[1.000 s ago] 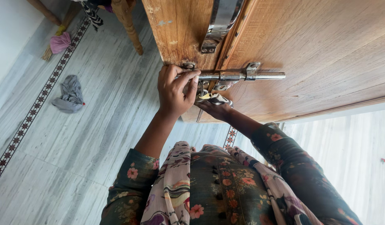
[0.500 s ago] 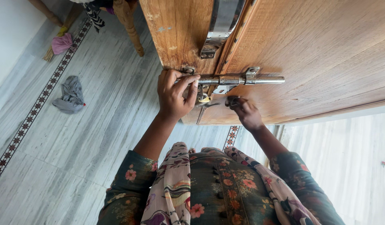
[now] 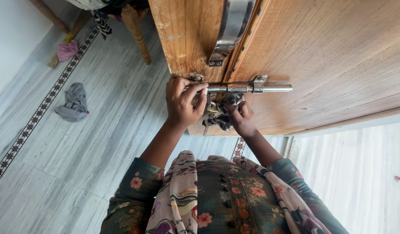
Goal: The person wipes the surface of a wooden door and its metal latch using a cloth. They clean the door handle, the latch mechanism, and the surrounding wood panels.
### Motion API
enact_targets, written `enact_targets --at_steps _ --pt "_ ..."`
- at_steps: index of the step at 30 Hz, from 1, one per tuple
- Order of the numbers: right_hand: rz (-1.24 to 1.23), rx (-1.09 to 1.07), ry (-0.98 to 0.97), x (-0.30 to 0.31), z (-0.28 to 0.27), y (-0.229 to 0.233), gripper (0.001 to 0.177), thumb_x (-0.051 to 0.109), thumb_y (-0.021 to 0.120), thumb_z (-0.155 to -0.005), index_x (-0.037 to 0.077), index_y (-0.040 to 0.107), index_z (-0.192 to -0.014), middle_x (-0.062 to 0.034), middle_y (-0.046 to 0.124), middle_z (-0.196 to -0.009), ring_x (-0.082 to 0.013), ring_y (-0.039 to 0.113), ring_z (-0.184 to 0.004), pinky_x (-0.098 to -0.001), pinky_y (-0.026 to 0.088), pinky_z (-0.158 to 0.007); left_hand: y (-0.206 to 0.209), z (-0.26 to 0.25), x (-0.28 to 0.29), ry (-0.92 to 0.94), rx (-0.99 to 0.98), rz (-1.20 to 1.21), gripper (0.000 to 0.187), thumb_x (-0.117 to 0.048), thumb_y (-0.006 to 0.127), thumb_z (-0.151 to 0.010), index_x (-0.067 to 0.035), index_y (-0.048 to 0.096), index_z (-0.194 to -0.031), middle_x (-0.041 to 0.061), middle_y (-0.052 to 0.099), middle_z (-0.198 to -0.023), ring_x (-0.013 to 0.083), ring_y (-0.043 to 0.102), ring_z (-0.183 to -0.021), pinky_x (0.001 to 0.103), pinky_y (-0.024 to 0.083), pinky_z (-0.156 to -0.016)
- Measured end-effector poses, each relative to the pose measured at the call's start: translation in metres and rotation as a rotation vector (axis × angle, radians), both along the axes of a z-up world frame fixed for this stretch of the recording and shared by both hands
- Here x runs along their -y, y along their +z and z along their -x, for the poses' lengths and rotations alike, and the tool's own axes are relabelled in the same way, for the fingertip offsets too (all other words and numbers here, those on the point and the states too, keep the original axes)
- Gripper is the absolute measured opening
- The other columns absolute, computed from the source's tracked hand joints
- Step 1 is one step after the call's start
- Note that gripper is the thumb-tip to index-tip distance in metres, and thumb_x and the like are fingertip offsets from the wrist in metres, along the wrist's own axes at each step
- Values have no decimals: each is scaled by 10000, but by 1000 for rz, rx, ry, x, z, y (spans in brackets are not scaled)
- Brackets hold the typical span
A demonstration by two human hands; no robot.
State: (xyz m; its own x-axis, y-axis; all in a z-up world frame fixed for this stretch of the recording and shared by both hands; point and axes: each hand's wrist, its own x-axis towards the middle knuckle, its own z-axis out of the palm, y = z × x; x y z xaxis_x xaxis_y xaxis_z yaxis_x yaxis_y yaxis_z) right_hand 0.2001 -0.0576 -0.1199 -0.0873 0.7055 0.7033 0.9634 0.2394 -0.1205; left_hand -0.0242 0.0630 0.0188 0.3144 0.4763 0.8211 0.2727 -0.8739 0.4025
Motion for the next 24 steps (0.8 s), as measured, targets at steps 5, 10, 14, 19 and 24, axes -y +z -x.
enact_targets --at_steps 5,10,14,19,24 --pt "-79 -78 1 17 7 29 471 68 795 -778 124 709 -1237 -130 568 -1098 -272 619 -961 -402 556 -745 0 -1 0 9 6 -10 123 -181 738 -923 -108 765 -1017 67 558 -916 259 530 -884 413 441 -815" --pt "-152 106 -22 1 17 53 427 38 825 -821 151 749 -1225 -100 566 -1046 -268 578 -932 -396 513 -750 2 -2 2 21 5 -15 118 -187 742 -909 -114 754 -1002 70 561 -925 268 530 -883 421 432 -817" --pt "72 181 63 -1 15 19 450 70 794 -730 96 736 -1175 -100 630 -1128 -298 632 -970 -419 558 -816 3 3 3 -9 -5 -2 114 -173 742 -929 -122 759 -1030 59 565 -934 261 536 -892 419 438 -826" --pt "-2 -269 -109 16 -6 5 389 -54 680 -827 34 657 -1204 -187 633 -1193 -352 685 -1012 -422 591 -828 3 4 3 -23 8 16 128 -175 734 -918 -118 747 -1031 70 557 -933 265 534 -893 417 433 -813" --pt "-295 -255 -154 7 -9 44 436 30 805 -881 -24 508 -1196 -170 572 -1026 -345 617 -883 -434 506 -797 -2 0 3 9 30 -13 119 -180 731 -905 -120 746 -1007 67 542 -903 258 518 -863 419 416 -787"
